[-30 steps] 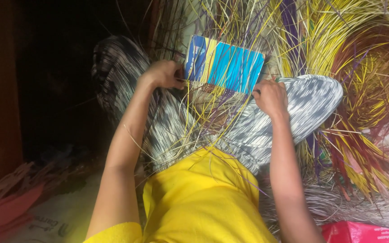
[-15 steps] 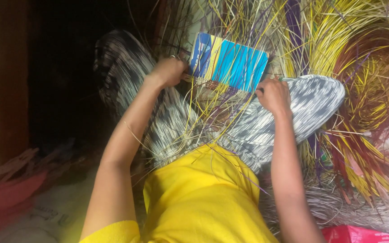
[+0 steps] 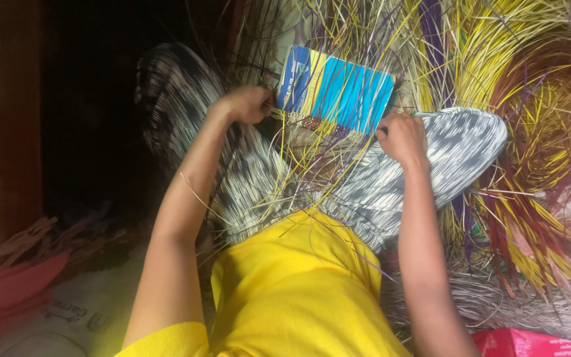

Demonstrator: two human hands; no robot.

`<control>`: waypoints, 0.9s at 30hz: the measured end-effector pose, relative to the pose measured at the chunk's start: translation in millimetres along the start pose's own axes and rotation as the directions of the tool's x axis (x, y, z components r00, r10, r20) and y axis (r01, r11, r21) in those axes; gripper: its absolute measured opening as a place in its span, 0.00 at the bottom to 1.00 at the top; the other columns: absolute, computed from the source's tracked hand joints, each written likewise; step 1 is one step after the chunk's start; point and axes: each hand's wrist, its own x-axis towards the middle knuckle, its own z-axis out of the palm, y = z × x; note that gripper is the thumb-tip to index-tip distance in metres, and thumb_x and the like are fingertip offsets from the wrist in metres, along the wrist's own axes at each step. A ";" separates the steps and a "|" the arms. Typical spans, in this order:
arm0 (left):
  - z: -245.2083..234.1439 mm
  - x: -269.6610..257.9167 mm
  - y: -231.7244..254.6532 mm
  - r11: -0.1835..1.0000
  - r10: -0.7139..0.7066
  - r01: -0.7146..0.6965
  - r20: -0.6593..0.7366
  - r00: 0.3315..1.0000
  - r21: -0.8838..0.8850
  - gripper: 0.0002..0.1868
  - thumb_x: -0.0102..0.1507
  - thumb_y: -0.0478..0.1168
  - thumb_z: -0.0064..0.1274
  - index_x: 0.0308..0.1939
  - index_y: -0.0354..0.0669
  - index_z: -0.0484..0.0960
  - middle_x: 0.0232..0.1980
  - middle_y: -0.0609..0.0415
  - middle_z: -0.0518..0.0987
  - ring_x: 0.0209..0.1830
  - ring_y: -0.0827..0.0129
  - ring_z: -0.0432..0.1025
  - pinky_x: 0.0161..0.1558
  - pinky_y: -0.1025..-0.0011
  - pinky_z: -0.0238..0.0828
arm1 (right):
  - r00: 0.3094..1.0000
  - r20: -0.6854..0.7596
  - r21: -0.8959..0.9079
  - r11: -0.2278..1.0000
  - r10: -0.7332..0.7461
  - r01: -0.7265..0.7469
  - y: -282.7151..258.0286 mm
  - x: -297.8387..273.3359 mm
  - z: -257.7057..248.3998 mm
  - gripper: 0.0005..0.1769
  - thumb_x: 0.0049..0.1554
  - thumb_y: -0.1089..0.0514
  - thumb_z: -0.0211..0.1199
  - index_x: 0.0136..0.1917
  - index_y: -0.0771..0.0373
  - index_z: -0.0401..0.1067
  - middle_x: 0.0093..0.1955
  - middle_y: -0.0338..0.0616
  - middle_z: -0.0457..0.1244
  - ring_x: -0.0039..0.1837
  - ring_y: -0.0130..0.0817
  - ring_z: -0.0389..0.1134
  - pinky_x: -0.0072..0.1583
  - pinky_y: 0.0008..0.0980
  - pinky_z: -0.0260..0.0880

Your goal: Weaving thin colored strips through a base of fibers to create a pattern while sitting on the floor.

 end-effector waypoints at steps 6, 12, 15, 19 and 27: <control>20.1 25.7 -17.3 0.979 -0.039 0.044 -0.030 0.999 0.200 0.13 0.47 0.48 0.53 0.32 0.48 0.78 0.34 0.48 0.76 0.41 0.53 0.69 0.42 0.56 0.64 | 1.000 0.008 -0.025 1.000 0.002 -0.001 -1.5 -0.3 -1.2 0.06 0.47 0.56 0.55 0.39 0.53 0.72 0.40 0.38 0.64 0.49 0.38 0.62 0.53 0.35 0.55; 16.9 16.6 -4.4 0.959 -0.047 0.059 -0.050 0.998 0.278 0.11 0.51 0.51 0.47 0.35 0.60 0.77 0.39 0.57 0.76 0.46 0.58 0.67 0.50 0.39 0.42 | 1.000 0.006 -0.022 1.000 0.017 -0.017 -3.2 -1.9 -2.9 0.07 0.47 0.56 0.55 0.39 0.53 0.72 0.41 0.39 0.64 0.50 0.38 0.62 0.53 0.35 0.55; -0.7 -3.2 9.1 0.969 0.052 -0.020 -0.125 0.991 0.245 0.08 0.51 0.49 0.48 0.33 0.57 0.77 0.38 0.56 0.76 0.40 0.55 0.69 0.44 0.44 0.55 | 1.000 0.019 -0.033 0.999 0.022 -0.021 -7.0 -3.4 -7.9 0.06 0.47 0.55 0.55 0.38 0.52 0.72 0.40 0.38 0.64 0.49 0.38 0.62 0.53 0.35 0.54; 9.5 6.4 -2.6 0.973 0.070 -0.035 -0.148 0.986 0.230 0.07 0.52 0.47 0.47 0.30 0.54 0.77 0.33 0.52 0.76 0.36 0.54 0.70 0.39 0.54 0.64 | 1.000 0.009 -0.026 0.999 0.020 -0.020 -8.2 -4.1 -7.9 0.06 0.47 0.56 0.55 0.38 0.52 0.72 0.40 0.38 0.64 0.49 0.38 0.62 0.53 0.35 0.54; 3.1 2.9 -0.1 0.988 0.005 -0.002 -0.016 1.000 0.151 0.15 0.49 0.46 0.50 0.39 0.47 0.75 0.36 0.47 0.76 0.39 0.51 0.70 0.39 0.56 0.66 | 1.000 -0.012 -0.014 1.000 -0.001 0.001 -8.7 -3.8 -10.7 0.06 0.47 0.56 0.55 0.37 0.54 0.72 0.37 0.41 0.63 0.46 0.40 0.63 0.51 0.35 0.57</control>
